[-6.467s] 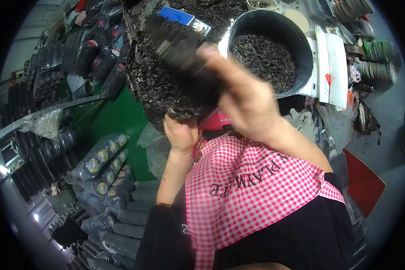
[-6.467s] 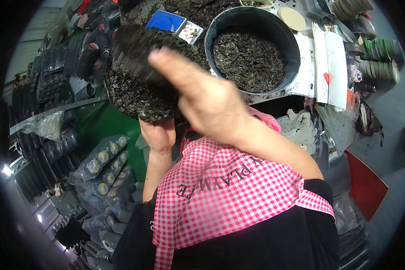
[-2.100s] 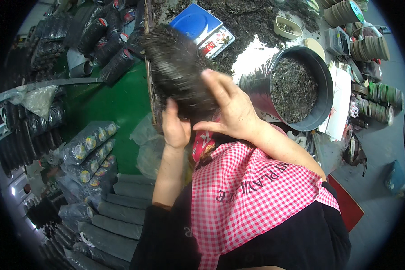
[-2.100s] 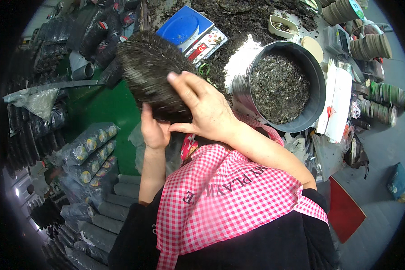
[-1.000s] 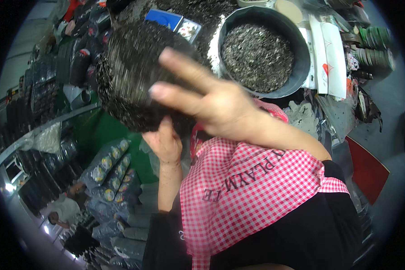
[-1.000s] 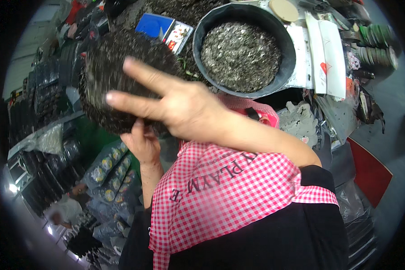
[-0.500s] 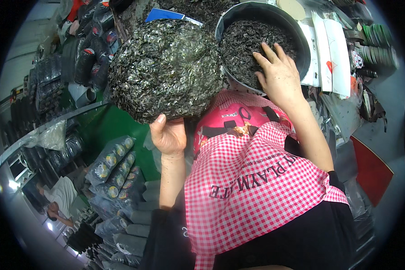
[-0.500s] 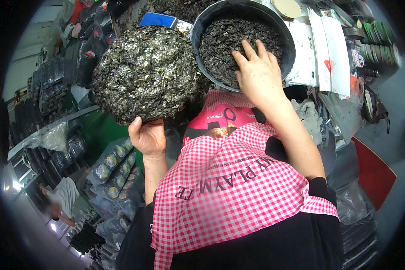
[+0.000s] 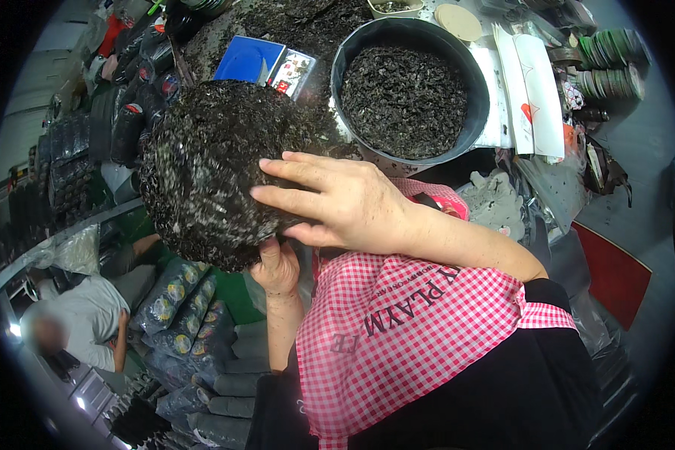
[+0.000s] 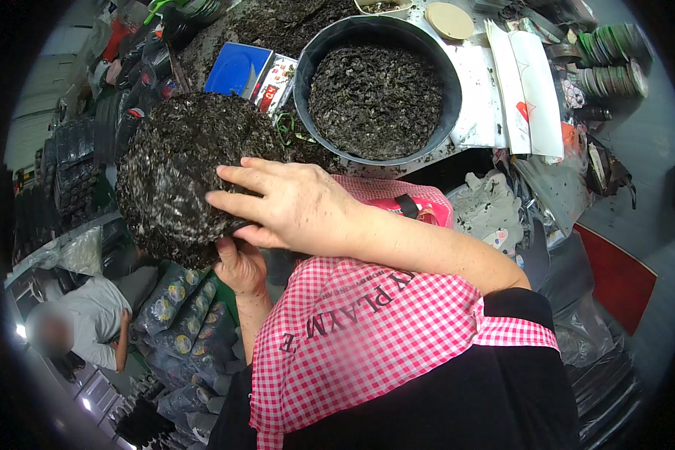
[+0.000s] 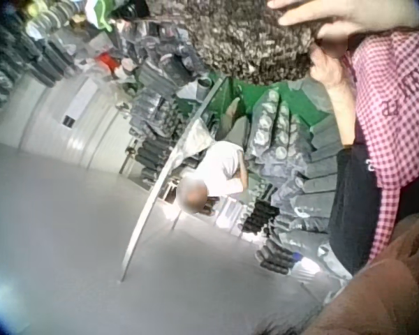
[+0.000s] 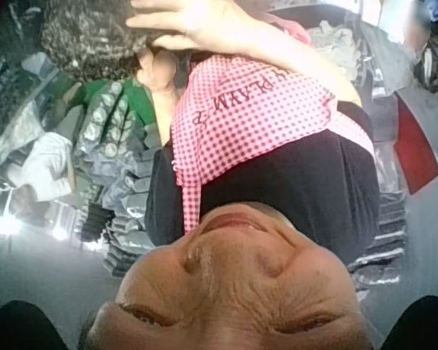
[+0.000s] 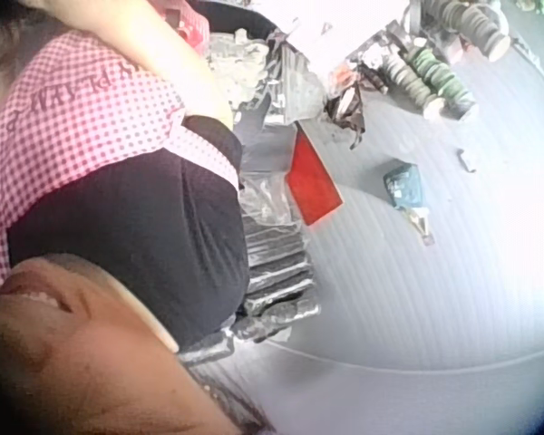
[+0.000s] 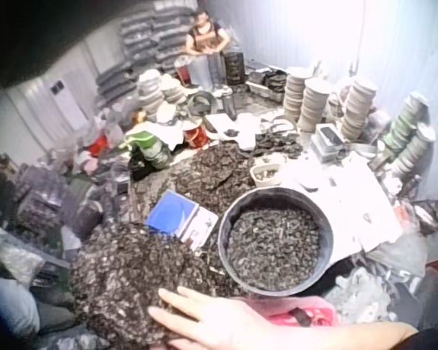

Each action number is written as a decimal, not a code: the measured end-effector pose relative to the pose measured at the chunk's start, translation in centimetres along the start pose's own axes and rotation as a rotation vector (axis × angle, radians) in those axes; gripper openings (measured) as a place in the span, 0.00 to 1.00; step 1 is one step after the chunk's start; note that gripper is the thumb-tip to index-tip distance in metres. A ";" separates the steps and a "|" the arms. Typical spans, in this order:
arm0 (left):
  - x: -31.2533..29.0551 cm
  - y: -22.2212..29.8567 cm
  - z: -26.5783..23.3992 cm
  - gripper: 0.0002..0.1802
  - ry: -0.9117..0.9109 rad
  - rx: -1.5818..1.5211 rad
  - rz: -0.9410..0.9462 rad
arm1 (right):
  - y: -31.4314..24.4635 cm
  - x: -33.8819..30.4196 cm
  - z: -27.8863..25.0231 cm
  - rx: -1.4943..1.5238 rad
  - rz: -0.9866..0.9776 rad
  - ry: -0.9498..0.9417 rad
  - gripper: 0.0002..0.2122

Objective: The person processes large circular discs of dried plant material by hand, placing them onto a scale to weigh them and then packing them into clear plastic bags.

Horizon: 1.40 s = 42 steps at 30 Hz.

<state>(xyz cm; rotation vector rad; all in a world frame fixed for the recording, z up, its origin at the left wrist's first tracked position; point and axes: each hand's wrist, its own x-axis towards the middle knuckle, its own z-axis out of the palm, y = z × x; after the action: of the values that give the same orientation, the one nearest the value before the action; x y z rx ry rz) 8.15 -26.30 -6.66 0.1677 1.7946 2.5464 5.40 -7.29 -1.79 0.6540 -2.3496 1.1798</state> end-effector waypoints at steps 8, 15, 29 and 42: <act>1.3 1.0 1.3 0.26 0.278 -0.234 -0.016 | 0.5 -0.6 -6.6 0.183 0.546 0.588 0.25; 2.1 0.8 1.9 0.32 0.205 -0.339 -0.126 | 3.9 -5.7 -6.9 -0.779 0.391 0.179 0.22; 1.8 2.6 1.9 0.28 0.096 -0.189 -0.065 | 4.1 -4.6 -8.5 -0.101 0.641 0.513 0.36; 8.4 -2.5 11.0 0.69 -0.560 1.149 0.382 | 12.4 -7.1 -11.3 0.440 0.635 0.737 0.23</act>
<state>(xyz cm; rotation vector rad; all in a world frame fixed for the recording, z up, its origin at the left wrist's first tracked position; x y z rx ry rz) 0.79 -14.50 -4.75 1.1481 2.7739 1.0237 5.68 10.08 -7.24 -0.4185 -1.6851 1.8316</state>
